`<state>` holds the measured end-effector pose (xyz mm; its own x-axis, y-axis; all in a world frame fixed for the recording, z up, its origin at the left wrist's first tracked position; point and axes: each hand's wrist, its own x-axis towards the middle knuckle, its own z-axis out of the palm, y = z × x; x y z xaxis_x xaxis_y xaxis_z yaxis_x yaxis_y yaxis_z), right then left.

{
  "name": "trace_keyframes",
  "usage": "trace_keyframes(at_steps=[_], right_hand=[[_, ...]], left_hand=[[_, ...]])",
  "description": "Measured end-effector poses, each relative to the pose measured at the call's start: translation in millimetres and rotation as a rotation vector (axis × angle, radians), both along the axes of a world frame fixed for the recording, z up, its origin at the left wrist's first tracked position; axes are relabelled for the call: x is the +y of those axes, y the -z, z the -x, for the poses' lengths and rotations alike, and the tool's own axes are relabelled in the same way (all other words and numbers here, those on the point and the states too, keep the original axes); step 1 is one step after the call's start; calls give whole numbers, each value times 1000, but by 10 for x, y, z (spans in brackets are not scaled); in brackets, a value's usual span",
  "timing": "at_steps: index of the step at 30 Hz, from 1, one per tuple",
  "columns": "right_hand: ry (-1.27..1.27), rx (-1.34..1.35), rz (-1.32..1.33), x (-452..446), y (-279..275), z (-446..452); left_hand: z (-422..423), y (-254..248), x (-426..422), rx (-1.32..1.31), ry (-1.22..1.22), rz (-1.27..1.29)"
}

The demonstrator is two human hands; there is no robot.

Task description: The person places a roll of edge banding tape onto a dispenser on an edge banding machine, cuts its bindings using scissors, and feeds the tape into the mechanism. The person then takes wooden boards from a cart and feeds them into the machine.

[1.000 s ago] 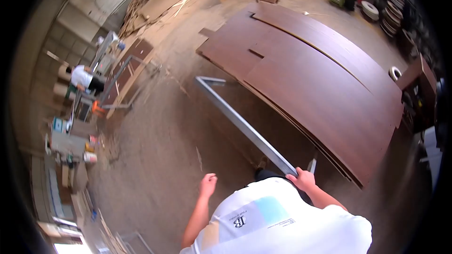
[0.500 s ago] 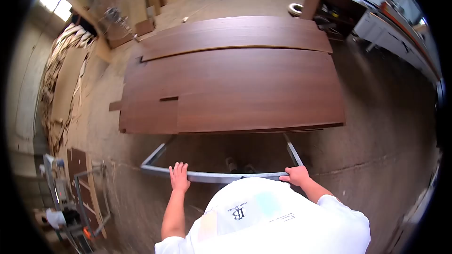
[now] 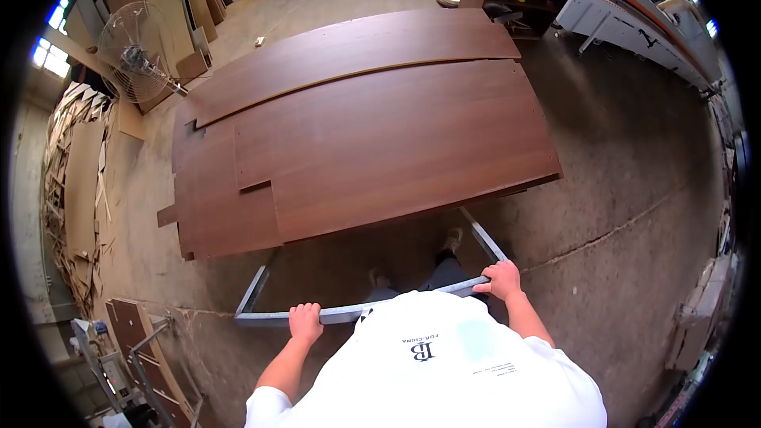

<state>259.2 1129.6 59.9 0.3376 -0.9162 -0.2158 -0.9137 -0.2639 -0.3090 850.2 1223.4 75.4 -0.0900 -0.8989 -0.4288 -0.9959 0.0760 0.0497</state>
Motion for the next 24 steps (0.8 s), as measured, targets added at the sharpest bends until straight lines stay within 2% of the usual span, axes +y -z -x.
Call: trace_keyframes(at_steps=[8, 11, 20, 24], right_hand=[[-48, -19, 35, -551, 48, 278], [-48, -13, 49, -509, 55, 302], [-108, -150, 27, -339, -7, 290], [-162, -259, 13, -279, 38, 371]], left_hand=[[334, -8, -303, -42, -77, 98], [405, 13, -229, -60, -116, 118], [609, 76, -104, -309, -379, -64], [1239, -201, -331, -251, -186, -119]])
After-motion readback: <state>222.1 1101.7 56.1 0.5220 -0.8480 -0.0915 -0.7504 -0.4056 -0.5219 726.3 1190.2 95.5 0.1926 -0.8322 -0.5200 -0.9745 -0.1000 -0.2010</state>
